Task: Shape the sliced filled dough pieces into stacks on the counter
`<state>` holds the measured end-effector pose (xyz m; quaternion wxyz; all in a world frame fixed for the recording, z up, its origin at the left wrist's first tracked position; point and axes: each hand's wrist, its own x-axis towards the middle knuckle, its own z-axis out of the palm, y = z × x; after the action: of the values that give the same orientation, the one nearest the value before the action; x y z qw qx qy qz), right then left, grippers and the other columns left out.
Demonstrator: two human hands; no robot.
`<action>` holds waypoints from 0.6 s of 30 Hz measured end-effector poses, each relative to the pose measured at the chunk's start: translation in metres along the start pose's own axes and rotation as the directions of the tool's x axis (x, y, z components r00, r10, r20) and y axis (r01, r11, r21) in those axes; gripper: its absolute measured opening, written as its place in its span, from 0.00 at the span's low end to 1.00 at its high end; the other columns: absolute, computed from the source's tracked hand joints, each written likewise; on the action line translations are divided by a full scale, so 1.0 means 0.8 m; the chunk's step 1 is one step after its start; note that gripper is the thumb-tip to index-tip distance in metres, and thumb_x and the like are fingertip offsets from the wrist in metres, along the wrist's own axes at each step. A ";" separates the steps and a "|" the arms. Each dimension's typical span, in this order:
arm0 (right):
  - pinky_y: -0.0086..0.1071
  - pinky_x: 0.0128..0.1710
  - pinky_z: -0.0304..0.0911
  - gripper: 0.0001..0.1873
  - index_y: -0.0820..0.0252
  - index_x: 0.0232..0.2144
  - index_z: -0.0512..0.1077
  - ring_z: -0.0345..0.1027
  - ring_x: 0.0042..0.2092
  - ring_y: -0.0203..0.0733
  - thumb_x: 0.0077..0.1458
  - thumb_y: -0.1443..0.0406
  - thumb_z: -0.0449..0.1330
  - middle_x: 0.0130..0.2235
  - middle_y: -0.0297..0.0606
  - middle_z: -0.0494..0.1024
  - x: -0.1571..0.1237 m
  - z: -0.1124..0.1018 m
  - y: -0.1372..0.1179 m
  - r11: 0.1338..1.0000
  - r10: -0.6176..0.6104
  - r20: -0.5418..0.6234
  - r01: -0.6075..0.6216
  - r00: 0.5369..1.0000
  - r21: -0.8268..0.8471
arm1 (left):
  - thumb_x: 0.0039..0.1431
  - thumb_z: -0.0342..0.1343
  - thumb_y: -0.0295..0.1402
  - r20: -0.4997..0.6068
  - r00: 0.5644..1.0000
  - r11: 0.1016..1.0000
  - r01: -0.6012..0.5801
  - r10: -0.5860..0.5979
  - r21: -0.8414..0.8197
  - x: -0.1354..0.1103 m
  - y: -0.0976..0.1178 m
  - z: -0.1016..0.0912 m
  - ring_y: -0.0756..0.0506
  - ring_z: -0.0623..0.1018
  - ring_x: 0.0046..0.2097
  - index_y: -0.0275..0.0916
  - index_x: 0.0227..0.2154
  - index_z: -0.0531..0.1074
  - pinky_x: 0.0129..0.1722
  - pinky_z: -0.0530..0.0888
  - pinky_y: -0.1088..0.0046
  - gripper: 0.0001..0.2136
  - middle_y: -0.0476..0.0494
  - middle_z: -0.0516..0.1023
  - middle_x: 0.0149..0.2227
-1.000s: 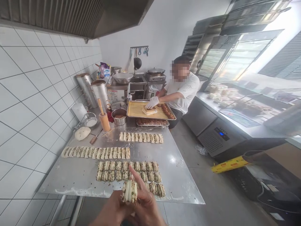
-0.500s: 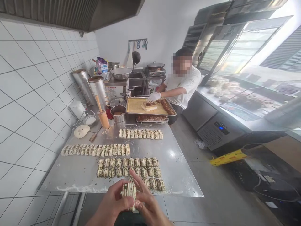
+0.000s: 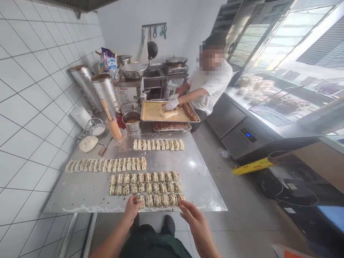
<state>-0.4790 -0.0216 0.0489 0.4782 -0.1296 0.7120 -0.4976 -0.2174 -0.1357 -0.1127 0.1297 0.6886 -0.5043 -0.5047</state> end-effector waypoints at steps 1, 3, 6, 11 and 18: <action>0.44 0.52 0.73 0.30 0.57 0.40 0.84 0.74 0.52 0.58 0.42 0.42 0.73 0.48 0.44 0.85 -0.001 0.001 0.003 1.000 0.011 -0.003 -0.011 1.000 0.004 | 0.51 0.62 0.48 -0.009 1.000 0.999 -0.020 0.020 0.045 0.005 0.000 0.005 0.36 0.80 0.50 0.35 0.48 0.75 0.50 0.74 0.62 0.26 0.33 0.80 0.48; 0.43 0.52 0.73 0.30 0.57 0.40 0.84 0.74 0.53 0.58 0.42 0.42 0.72 0.48 0.44 0.85 -0.004 0.004 0.006 1.000 0.024 -0.004 -0.024 1.000 0.012 | 0.55 0.61 0.47 -0.029 0.997 0.988 -0.060 0.065 0.142 0.010 -0.002 0.011 0.35 0.79 0.53 0.36 0.48 0.76 0.53 0.73 0.61 0.23 0.32 0.80 0.50; 0.41 0.51 0.74 0.30 0.56 0.40 0.84 0.75 0.54 0.58 0.43 0.42 0.72 0.50 0.43 0.85 -0.002 0.004 0.011 0.999 0.037 -0.001 -0.037 0.999 0.000 | 0.61 0.57 0.44 -0.039 0.992 0.957 -0.107 0.122 0.271 0.006 -0.004 0.016 0.35 0.79 0.53 0.37 0.47 0.77 0.54 0.73 0.62 0.19 0.35 0.81 0.47; 0.40 0.47 0.77 0.34 0.56 0.39 0.85 0.76 0.54 0.61 0.38 0.39 0.72 0.47 0.44 0.86 0.014 -0.016 0.032 0.996 0.085 -0.066 -0.084 0.994 0.010 | 0.69 0.49 0.41 -0.074 0.968 0.871 -0.183 0.242 0.457 0.013 0.037 0.010 0.35 0.80 0.47 0.39 0.44 0.77 0.46 0.74 0.61 0.15 0.34 0.79 0.47; 0.40 0.49 0.78 0.36 0.56 0.39 0.85 0.77 0.54 0.61 0.37 0.37 0.71 0.46 0.45 0.86 0.024 -0.042 0.059 0.988 0.148 -0.161 -0.139 0.976 0.067 | 0.70 0.52 0.41 0.051 0.883 0.697 -0.403 0.467 0.593 0.189 0.200 -0.008 0.36 0.69 0.64 0.38 0.55 0.72 0.65 0.64 0.51 0.17 0.36 0.70 0.62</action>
<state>-0.5019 0.0077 0.0004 0.4557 -0.0228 0.7427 -0.4901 -0.3054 -0.3356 -0.0849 0.0522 0.5802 -0.7759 -0.2420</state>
